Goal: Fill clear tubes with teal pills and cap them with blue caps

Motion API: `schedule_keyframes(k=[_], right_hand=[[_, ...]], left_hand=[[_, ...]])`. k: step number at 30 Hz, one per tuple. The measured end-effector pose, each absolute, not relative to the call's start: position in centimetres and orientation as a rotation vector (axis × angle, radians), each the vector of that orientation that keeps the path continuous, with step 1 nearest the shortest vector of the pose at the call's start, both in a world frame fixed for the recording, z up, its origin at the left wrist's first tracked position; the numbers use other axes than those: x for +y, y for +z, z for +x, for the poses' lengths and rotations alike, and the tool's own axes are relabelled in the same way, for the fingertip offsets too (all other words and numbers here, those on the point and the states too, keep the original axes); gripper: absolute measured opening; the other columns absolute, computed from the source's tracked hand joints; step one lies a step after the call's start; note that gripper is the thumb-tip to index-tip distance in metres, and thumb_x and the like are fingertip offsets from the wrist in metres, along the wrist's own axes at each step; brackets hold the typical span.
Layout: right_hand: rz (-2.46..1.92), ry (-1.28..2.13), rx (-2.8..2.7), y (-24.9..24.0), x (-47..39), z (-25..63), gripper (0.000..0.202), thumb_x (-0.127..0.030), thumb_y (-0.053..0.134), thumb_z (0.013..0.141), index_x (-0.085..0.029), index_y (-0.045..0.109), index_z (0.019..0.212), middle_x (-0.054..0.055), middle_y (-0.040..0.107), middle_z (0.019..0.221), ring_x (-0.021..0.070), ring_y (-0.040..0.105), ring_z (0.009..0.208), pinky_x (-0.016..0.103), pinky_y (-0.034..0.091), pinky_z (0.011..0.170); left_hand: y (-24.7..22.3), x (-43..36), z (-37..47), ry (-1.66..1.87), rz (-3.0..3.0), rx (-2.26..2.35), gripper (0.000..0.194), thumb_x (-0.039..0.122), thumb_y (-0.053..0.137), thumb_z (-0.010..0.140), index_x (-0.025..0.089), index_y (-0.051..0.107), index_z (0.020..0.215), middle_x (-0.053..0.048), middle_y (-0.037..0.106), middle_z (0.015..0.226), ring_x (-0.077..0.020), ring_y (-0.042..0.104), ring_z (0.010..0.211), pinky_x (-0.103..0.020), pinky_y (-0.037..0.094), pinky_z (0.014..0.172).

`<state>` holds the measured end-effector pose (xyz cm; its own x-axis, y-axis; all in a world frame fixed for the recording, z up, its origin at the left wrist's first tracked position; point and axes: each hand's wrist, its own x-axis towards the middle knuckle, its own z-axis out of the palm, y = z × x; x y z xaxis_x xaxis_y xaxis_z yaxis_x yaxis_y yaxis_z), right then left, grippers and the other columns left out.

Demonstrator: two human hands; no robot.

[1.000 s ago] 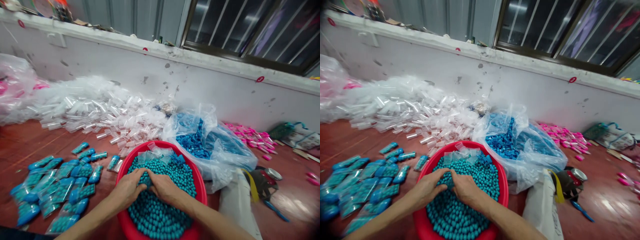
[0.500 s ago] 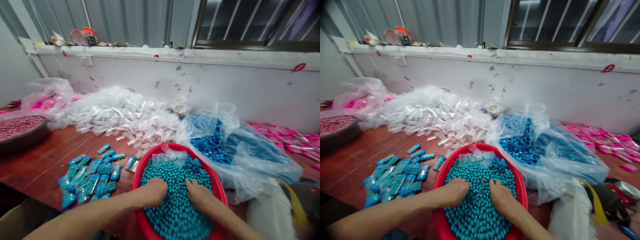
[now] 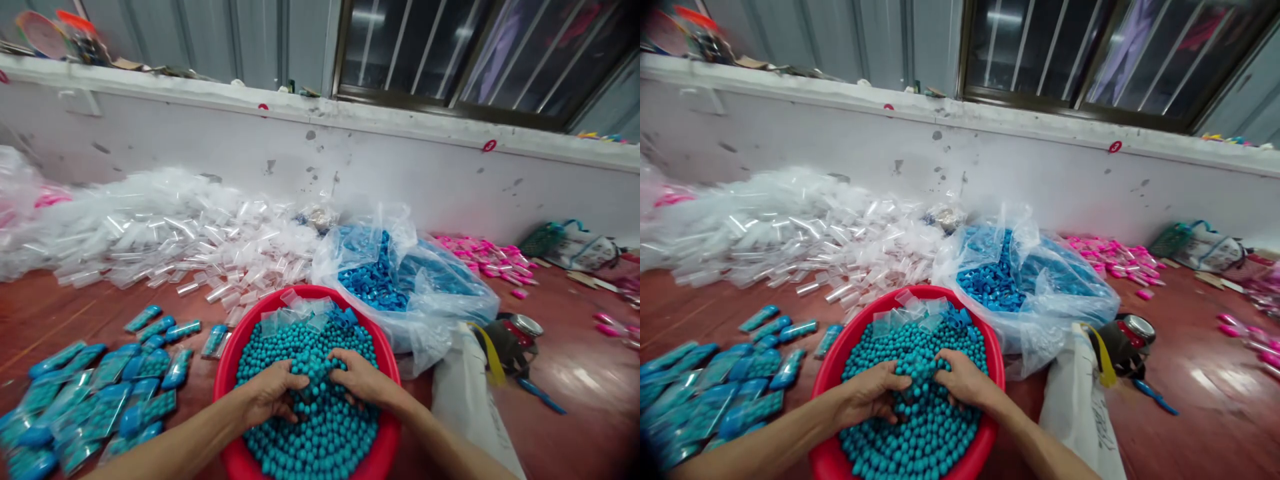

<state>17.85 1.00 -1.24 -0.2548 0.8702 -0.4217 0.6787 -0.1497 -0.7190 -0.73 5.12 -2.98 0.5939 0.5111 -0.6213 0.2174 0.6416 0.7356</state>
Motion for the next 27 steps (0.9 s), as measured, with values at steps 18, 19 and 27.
schedule_keyframes(k=[18, 19, 27], right_hand=[[-2.154, -0.222, -2.400, -2.9, 2.9, 16.7, 0.025, -0.005, 0.035, 0.083, -0.017, 0.057, 0.087, 0.011, 0.060, 0.089, 0.0259, 0.054, 0.087, 0.043, 0.037, 0.081], [-2.140, -0.206, -2.425, -2.7, 2.3, 16.8, 0.027, -0.004, 0.034, 0.082, -0.016, 0.058, 0.088, 0.010, 0.061, 0.088, 0.0254, 0.054, 0.086, 0.044, 0.035, 0.084], [-1.798, 0.699, -2.233, -1.5, 2.2, 18.2, 0.037, -0.015, 0.041, 0.078, -0.017, 0.051, 0.113, 0.006, 0.061, 0.105, 0.0186, 0.056, 0.094, 0.027, 0.039, 0.081]], left_hand=[[-2.5, 4.4, -2.0, 0.353, 0.826, 1.002, 0.036, 0.045, 0.057, 0.064, 0.020, 0.047, 0.088, -0.002, 0.062, 0.080, -0.0177, 0.057, 0.077, -0.025, 0.036, 0.058], [-2.5, 4.3, -2.0, 0.356, 0.821, 0.978, 0.037, 0.043, 0.057, 0.065, 0.020, 0.047, 0.091, -0.002, 0.062, 0.080, -0.0176, 0.058, 0.076, -0.024, 0.035, 0.058], [-1.8, 3.7, -2.2, 0.394, 0.832, 0.971, 0.024, 0.031, 0.055, 0.065, 0.019, 0.045, 0.083, -0.003, 0.062, 0.080, -0.0170, 0.057, 0.076, -0.024, 0.034, 0.057]])
